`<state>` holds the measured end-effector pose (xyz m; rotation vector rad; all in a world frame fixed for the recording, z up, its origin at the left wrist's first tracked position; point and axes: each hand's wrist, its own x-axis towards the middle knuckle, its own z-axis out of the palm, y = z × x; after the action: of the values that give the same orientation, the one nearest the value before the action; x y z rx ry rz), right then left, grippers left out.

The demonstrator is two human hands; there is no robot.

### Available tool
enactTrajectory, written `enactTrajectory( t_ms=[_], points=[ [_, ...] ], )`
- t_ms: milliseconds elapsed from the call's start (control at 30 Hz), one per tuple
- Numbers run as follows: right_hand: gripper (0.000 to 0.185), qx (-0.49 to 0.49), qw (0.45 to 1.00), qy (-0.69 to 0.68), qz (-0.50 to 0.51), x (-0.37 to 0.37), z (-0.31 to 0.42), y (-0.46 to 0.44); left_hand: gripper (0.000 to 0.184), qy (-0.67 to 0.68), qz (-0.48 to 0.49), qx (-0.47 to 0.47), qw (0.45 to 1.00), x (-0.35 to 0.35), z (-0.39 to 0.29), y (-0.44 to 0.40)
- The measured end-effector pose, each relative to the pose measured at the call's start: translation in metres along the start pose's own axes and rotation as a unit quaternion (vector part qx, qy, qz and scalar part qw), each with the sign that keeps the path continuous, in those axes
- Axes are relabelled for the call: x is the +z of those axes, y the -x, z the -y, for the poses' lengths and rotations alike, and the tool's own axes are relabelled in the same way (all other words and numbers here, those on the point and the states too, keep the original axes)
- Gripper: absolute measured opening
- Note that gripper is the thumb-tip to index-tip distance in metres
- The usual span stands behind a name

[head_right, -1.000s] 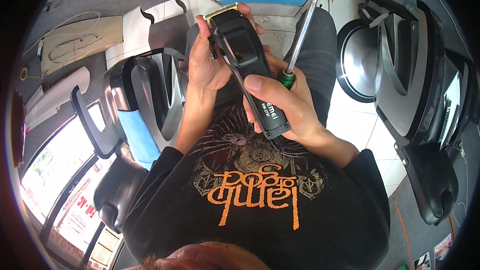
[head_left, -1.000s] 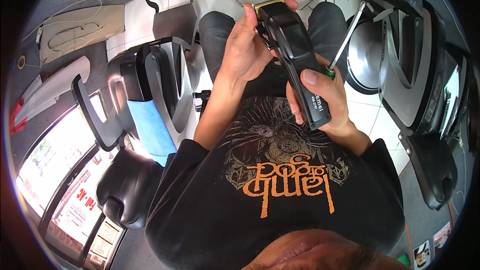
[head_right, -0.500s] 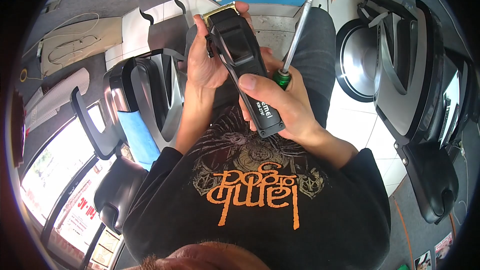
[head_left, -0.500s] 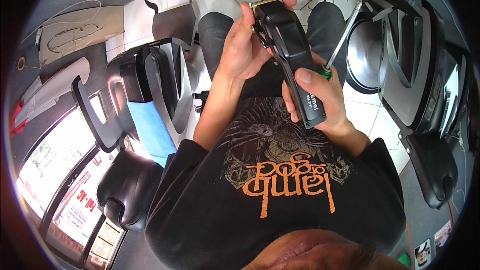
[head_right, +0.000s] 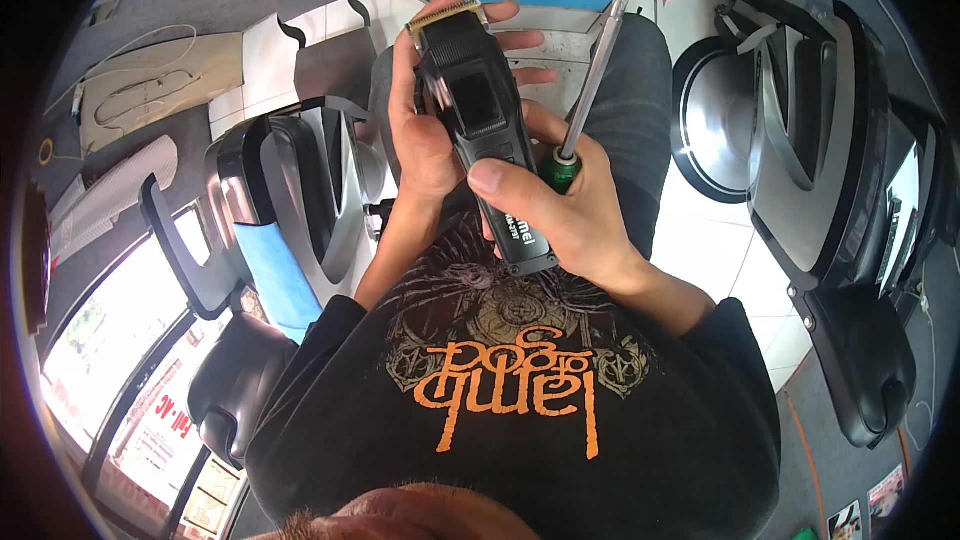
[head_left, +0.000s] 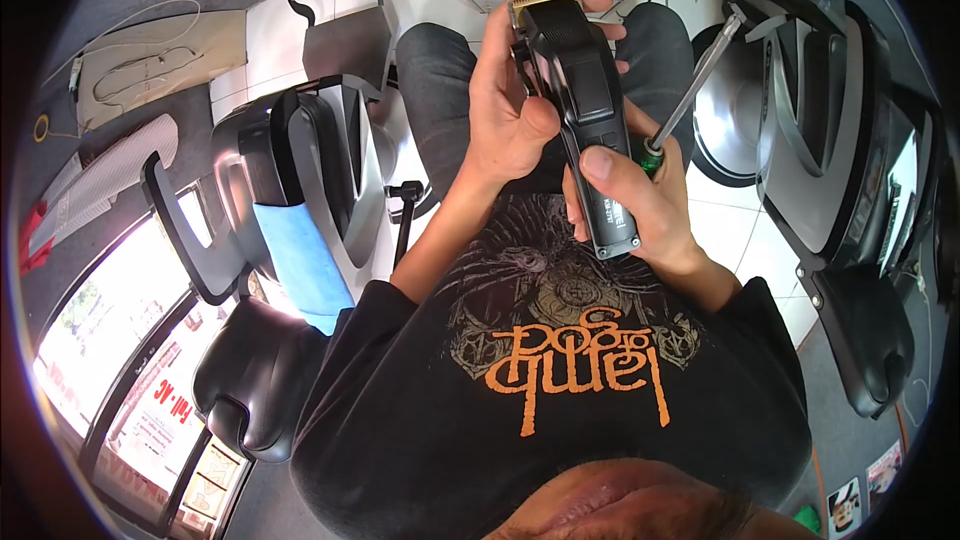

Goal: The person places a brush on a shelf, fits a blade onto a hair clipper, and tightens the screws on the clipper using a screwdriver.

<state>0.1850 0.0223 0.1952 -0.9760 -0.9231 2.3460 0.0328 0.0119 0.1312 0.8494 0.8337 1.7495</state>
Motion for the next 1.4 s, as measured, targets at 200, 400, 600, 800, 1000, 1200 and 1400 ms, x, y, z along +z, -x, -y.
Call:
enactTrajectory(
  t_ms=[200,400,600,800,1000,1200,1400],
  points=[
    [0.049,-0.018,0.998,0.048,0.022,-0.005,-0.001,-0.002,0.126,-0.02,0.001,-0.024,1.0,-0.003,-0.009,0.0],
    [0.047,-0.055,0.996,0.058,0.028,-0.004,-0.007,-0.003,0.129,-0.001,0.006,-0.054,0.999,0.002,-0.014,0.002],
    [0.038,-0.065,0.995,0.071,0.006,-0.012,-0.014,-0.012,0.116,-0.063,0.079,-0.071,0.992,-0.006,0.0,0.008],
    [0.037,-0.056,0.998,0.029,-0.008,-0.019,-0.022,-0.022,0.102,-0.071,0.1,-0.088,0.989,-0.016,0.007,0.011],
    [0.043,-0.081,0.994,0.071,-0.009,-0.02,-0.024,-0.027,0.103,-0.045,0.086,-0.11,0.989,-0.02,0.011,0.012],
    [0.055,-0.076,0.997,0.032,0.011,-0.025,-0.023,-0.028,0.103,-0.049,0.075,-0.109,0.99,-0.02,0.011,0.01],
    [0.067,-0.076,0.996,0.02,0.03,-0.028,-0.026,-0.028,0.104,-0.05,0.071,-0.107,0.99,-0.018,0.009,0.01]
  ],
)
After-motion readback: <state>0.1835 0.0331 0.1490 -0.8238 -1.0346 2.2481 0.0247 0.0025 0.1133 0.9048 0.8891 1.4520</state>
